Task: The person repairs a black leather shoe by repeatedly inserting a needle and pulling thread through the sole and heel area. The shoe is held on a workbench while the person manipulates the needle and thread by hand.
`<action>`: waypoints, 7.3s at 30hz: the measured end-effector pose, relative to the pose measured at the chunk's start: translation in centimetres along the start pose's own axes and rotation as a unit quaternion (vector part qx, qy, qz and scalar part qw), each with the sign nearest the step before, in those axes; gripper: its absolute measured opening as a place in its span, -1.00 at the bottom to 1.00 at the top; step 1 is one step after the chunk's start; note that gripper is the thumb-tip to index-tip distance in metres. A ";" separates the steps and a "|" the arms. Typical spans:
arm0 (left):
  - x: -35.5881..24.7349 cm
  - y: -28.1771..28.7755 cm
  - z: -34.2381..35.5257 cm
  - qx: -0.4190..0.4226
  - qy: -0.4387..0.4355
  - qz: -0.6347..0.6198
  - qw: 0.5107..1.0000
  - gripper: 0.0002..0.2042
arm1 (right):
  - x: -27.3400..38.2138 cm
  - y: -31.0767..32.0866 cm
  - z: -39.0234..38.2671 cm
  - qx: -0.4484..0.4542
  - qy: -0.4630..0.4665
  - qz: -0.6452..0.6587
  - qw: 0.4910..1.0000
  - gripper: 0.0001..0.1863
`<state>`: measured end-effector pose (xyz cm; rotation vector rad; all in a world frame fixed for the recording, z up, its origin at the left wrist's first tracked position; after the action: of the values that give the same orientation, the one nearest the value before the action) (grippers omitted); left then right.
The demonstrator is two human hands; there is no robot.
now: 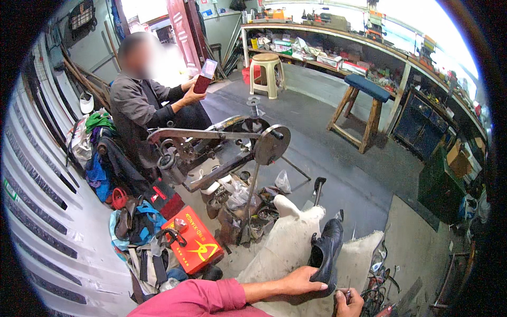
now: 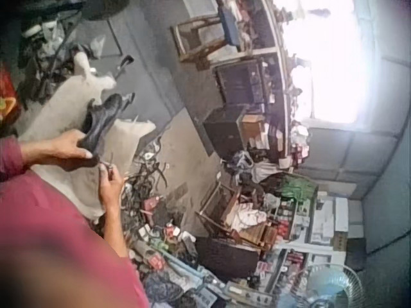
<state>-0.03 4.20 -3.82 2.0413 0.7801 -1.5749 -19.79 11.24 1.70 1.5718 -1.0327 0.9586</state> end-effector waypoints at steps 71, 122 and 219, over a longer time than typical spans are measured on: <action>-2.0 0.4 0.5 0.012 0.111 -0.075 0.991 -0.74 | -2.4 1.4 -1.1 0.156 -0.077 0.082 0.981 -0.61; 3.3 2.8 3.7 0.117 -0.038 -0.227 0.966 -0.64 | 1.6 0.2 4.9 0.217 -0.081 -0.075 0.970 -0.87; -1.2 5.2 -2.8 -0.053 -0.191 0.159 0.967 -0.86 | 2.4 1.3 0.7 0.164 -0.098 0.052 0.980 -0.91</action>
<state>5.26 1.95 -1.93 1.6176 0.3641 -1.6254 -20.14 9.92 4.20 1.9303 -1.1442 1.1058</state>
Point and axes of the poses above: each hand's wrist, its own z-axis towards the middle knuckle, its own y-axis out of the back of the hand, x = y × z, the point moved 1 cm from there along z, towards the middle knuckle, and after that the axes turned 11 degrees about x, right-handed, at the moved point
